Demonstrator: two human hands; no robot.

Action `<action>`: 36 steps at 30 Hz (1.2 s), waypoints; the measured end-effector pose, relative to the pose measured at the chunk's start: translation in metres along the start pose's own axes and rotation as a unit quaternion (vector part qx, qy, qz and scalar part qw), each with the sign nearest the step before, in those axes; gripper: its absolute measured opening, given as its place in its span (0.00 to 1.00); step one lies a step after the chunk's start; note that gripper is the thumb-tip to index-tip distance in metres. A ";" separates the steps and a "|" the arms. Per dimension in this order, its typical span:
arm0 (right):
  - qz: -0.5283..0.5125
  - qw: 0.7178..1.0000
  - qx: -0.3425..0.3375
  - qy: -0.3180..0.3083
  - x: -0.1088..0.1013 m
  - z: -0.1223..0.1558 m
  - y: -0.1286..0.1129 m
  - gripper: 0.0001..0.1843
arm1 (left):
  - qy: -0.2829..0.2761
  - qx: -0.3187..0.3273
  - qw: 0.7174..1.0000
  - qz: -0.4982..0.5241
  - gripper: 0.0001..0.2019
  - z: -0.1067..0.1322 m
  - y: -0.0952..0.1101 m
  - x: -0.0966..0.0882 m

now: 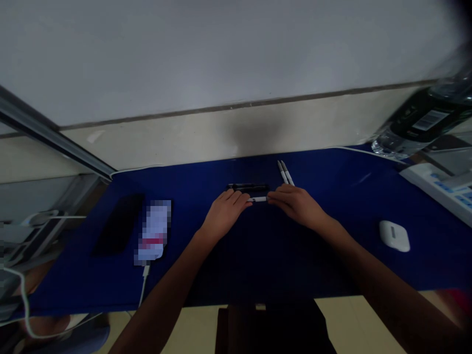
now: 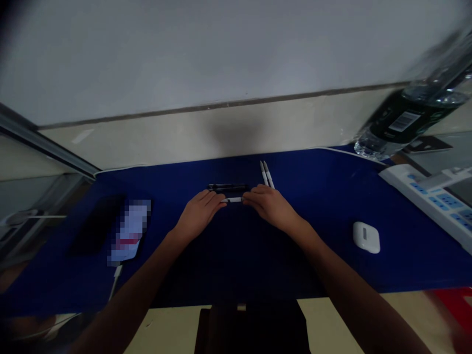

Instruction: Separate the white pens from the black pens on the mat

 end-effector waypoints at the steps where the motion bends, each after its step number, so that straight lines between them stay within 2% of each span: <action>1: 0.008 1.000 -0.004 0.003 0.000 0.000 0.000 0.11 | -0.001 -0.001 1.000 0.005 0.14 0.000 0.000 0.000; 11: 0.131 0.990 -0.039 0.026 -0.007 0.001 -0.013 0.12 | -0.071 -0.041 0.990 0.115 0.18 -0.002 0.000 0.001; 14: 0.146 0.988 -0.039 0.023 -0.005 0.000 -0.014 0.12 | -0.082 -0.045 0.989 0.116 0.18 -0.002 -0.002 -0.001; 21: 0.127 0.991 -0.038 0.009 0.011 -0.004 -0.015 0.12 | -0.082 -0.005 0.996 0.042 0.16 -0.002 0.010 0.003; 26: 0.056 0.998 0.010 0.009 0.011 -0.004 -0.013 0.13 | -0.075 -0.012 0.996 0.045 0.14 -0.002 0.014 0.007; 32: -0.002 0.999 0.043 0.002 0.008 -0.004 -0.008 0.02 | -0.077 -0.016 0.996 0.049 0.15 -0.002 0.014 0.006; 36: 0.003 0.999 0.050 0.009 0.009 -0.006 -0.012 0.15 | -0.068 -0.020 0.996 0.047 0.14 -0.003 0.015 0.006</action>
Point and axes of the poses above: each hand's wrist, its own z-axis away from the middle knuckle, its own x-axis out of the palm, y = z × x, the point moved 2 cm from there along -z, towards the middle knuckle, and after that the axes turned 10 degrees about -y, right-handed, at the moved point
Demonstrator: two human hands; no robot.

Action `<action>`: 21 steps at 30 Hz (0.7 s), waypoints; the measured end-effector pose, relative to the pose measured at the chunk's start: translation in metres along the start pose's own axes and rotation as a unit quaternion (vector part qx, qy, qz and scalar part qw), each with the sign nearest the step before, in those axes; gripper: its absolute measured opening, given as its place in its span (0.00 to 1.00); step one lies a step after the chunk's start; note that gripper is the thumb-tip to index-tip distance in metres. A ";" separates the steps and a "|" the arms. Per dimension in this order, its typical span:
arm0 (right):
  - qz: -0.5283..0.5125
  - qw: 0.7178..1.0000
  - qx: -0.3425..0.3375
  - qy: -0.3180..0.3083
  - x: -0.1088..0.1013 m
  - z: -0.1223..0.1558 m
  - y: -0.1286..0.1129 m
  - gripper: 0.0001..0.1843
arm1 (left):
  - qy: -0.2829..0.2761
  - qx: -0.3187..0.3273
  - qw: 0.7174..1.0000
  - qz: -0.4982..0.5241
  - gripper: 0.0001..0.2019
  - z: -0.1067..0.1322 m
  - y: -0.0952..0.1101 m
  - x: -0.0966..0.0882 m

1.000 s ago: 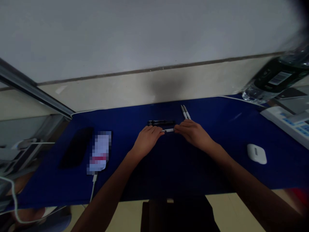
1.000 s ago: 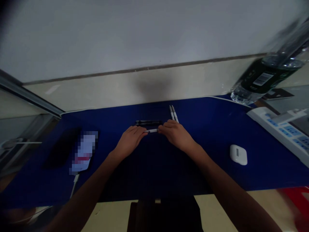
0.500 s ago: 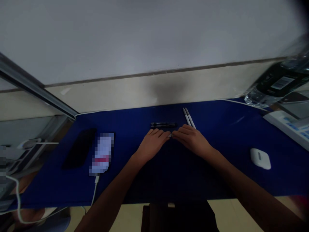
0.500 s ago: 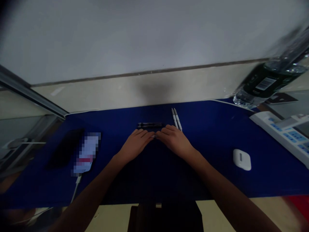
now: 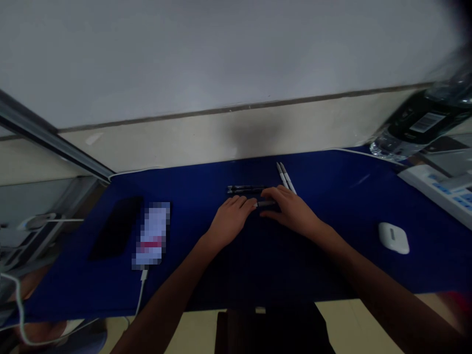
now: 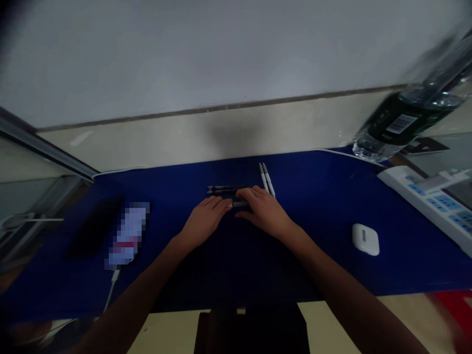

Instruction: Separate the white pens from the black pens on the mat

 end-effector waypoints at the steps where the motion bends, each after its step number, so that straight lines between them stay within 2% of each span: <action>1: 0.005 1.000 -0.005 0.000 0.000 0.000 -0.001 0.16 | 0.001 -0.001 1.000 -0.001 0.14 0.000 0.000 0.000; 3: 0.017 1.000 -0.012 -0.006 0.001 -0.001 -0.002 0.09 | -0.002 0.000 1.000 -0.001 0.14 0.000 -0.001 0.000; 6: 0.015 0.999 -0.024 -0.015 0.001 -0.001 -0.002 0.11 | -0.008 0.004 1.000 0.003 0.14 0.001 -0.002 0.000; 9: -0.011 0.999 -0.045 -0.006 -0.001 0.000 -0.003 0.07 | -0.010 0.001 1.000 0.003 0.15 0.001 -0.002 0.001; 11: -0.017 0.998 -0.053 0.002 -0.003 0.000 -0.005 0.11 | -0.012 -0.002 1.000 0.004 0.15 0.001 -0.002 0.001; 13: -0.009 0.999 -0.045 0.008 -0.003 -0.001 -0.005 0.15 | -0.011 -0.001 1.000 0.006 0.15 0.000 -0.002 0.002; 16: 0.019 1.000 -0.022 0.001 -0.001 -0.002 -0.005 0.10 | -0.003 0.005 1.000 0.012 0.15 0.000 -0.001 0.003; 19: 0.034 0.999 -0.014 -0.011 -0.001 -0.002 -0.003 0.11 | -0.002 0.009 1.000 0.021 0.15 0.001 -0.001 0.002; 21: 0.020 1.000 -0.014 -0.011 -0.002 -0.002 -0.002 0.05 | -0.008 0.007 1.000 0.024 0.14 0.001 -0.001 0.000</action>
Point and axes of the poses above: each hand's wrist, its own z-axis away from the middle knuckle, its own x-axis out of the palm, y = z × x, the point moved 2 cm from there along -z, towards the middle knuckle, and after that the axes turned 10 degrees about -y, right-handed, at the moved point
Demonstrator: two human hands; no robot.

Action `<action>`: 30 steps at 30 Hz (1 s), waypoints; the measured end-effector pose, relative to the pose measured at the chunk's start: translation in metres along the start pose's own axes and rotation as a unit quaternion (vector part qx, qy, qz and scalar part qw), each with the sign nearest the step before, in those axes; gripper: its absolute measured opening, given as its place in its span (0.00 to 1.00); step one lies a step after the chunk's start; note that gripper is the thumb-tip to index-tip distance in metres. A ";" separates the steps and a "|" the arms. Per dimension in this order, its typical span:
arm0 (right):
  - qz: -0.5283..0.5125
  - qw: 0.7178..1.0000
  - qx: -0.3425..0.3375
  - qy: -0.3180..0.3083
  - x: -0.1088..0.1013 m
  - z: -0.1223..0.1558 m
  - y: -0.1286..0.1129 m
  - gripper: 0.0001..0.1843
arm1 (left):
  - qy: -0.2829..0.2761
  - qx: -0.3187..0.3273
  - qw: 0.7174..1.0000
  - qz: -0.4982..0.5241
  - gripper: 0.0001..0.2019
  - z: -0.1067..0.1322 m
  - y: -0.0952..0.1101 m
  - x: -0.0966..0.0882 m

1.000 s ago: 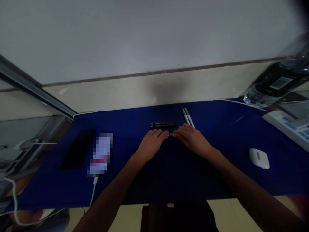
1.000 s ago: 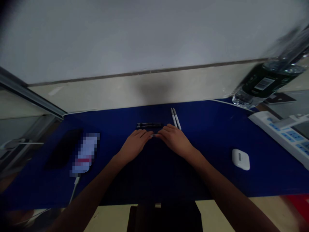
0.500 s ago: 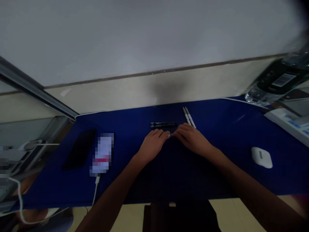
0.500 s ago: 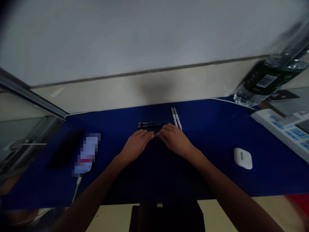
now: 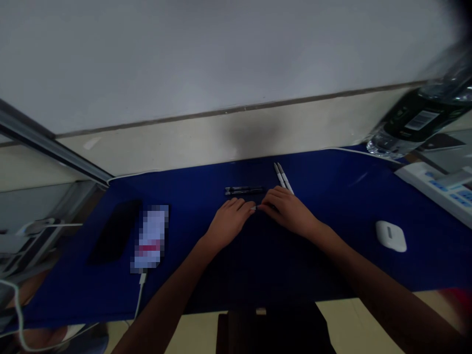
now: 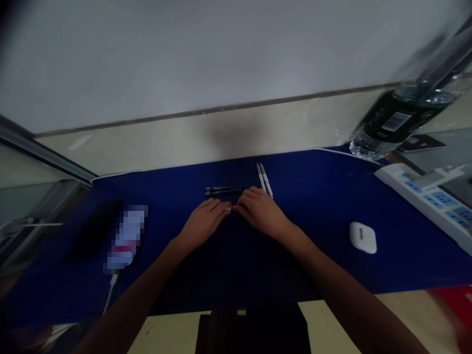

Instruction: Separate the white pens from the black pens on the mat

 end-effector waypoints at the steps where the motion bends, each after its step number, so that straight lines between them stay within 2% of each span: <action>1: -0.008 1.000 -0.001 0.000 -0.001 0.000 0.000 0.03 | -0.004 -0.002 1.000 0.002 0.14 0.000 0.000 -0.001; 2: -0.014 1.000 -0.001 0.000 -0.001 0.001 0.000 0.03 | -0.008 -0.005 1.000 0.005 0.14 0.000 0.000 -0.001; 6: -0.006 1.000 -0.003 0.007 0.000 0.001 0.000 0.11 | -0.009 -0.013 1.000 0.020 0.14 -0.001 0.000 -0.003; 9: 0.009 1.000 0.003 -0.001 0.003 0.001 0.000 0.08 | 0.000 -0.013 1.000 0.023 0.15 -0.001 0.000 -0.002; 12: 0.007 1.000 0.004 -0.012 0.003 0.001 -0.001 0.09 | 0.002 -0.011 0.999 0.031 0.15 0.000 0.000 -0.002; 15: -0.014 1.000 -0.001 -0.012 0.002 0.002 -0.002 0.03 | 0.000 -0.014 0.999 0.041 0.14 0.000 -0.001 -0.002; 19: -0.013 1.000 -0.003 -0.010 0.003 0.002 -0.002 0.18 | 0.002 -0.017 0.999 0.043 0.13 0.000 -0.001 -0.004; 20: -0.010 1.000 0.000 -0.008 0.003 0.002 -0.001 0.19 | 0.003 -0.017 0.999 0.044 0.13 0.000 -0.001 -0.004; 27: -0.026 0.999 0.010 -0.036 0.003 0.001 -0.002 0.03 | 0.000 -0.041 0.998 0.050 0.12 0.002 -0.001 -0.003; 30: -0.035 0.999 0.012 -0.028 0.000 0.002 -0.002 0.05 | 0.011 -0.062 0.996 0.057 0.12 0.002 -0.003 -0.004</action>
Point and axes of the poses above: each hand's wrist, its own z-axis away from the middle knuckle, its own x-axis out of the palm, y = z × x, the point moved 2 cm from there along -z, towards the middle knuckle, and after that the axes turned 10 degrees about -y, right-handed, at the moved point
